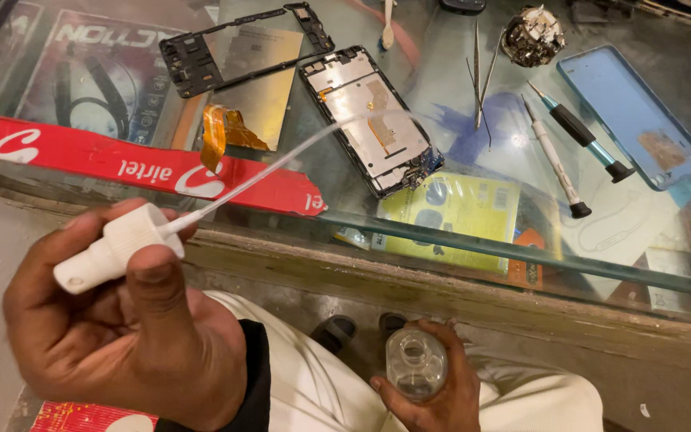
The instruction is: The person uses a precision screwdriver to remove small screws and components from the bottom edge of a disassembled mobile phone. They then apply a liquid from a spray bottle onto a cotton swab and clean the same area of the phone's internal frame.
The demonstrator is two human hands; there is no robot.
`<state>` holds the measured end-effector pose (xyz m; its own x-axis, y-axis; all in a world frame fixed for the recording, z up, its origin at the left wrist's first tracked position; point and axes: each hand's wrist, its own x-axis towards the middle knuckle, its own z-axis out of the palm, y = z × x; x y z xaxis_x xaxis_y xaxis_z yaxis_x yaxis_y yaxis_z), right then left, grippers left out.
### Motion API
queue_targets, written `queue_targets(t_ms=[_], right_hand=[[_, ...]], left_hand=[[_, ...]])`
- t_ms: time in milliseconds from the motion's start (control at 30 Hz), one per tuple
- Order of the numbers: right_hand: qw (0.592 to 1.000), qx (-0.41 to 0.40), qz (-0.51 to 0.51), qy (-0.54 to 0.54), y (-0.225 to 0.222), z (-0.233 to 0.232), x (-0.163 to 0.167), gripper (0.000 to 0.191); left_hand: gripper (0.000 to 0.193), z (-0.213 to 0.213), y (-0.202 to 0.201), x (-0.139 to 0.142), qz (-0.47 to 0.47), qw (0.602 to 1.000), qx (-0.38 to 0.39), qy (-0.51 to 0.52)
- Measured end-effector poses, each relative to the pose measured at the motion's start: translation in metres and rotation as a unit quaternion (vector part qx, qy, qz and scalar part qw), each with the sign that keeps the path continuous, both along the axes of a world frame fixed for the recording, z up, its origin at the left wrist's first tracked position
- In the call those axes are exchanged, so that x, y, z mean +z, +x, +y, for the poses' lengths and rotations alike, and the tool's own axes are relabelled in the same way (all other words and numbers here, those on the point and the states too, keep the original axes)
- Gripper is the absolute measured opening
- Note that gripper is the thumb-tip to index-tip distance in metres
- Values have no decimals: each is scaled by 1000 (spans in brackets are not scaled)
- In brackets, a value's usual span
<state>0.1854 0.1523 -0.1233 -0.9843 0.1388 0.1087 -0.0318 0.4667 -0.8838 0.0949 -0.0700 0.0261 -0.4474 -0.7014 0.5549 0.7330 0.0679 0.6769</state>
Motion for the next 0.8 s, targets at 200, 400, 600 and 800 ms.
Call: queue_targets(t_ms=[200, 400, 600, 800], right_hand=[[1000, 5, -3, -24, 0, 1, -4, 89], [999, 2, -17, -30, 1, -1, -2, 90], [999, -15, -29, -17, 0, -1, 2, 88], [998, 28, 41, -26, 0, 0, 1, 85]], left_hand=[[43, 2, 1, 0, 1, 1000, 1, -26], [44, 1, 1, -1, -34, 998, 1, -47], [43, 4, 3, -4, -2, 1000, 12, -25], [45, 3, 7, -8, 21, 999, 8, -26]])
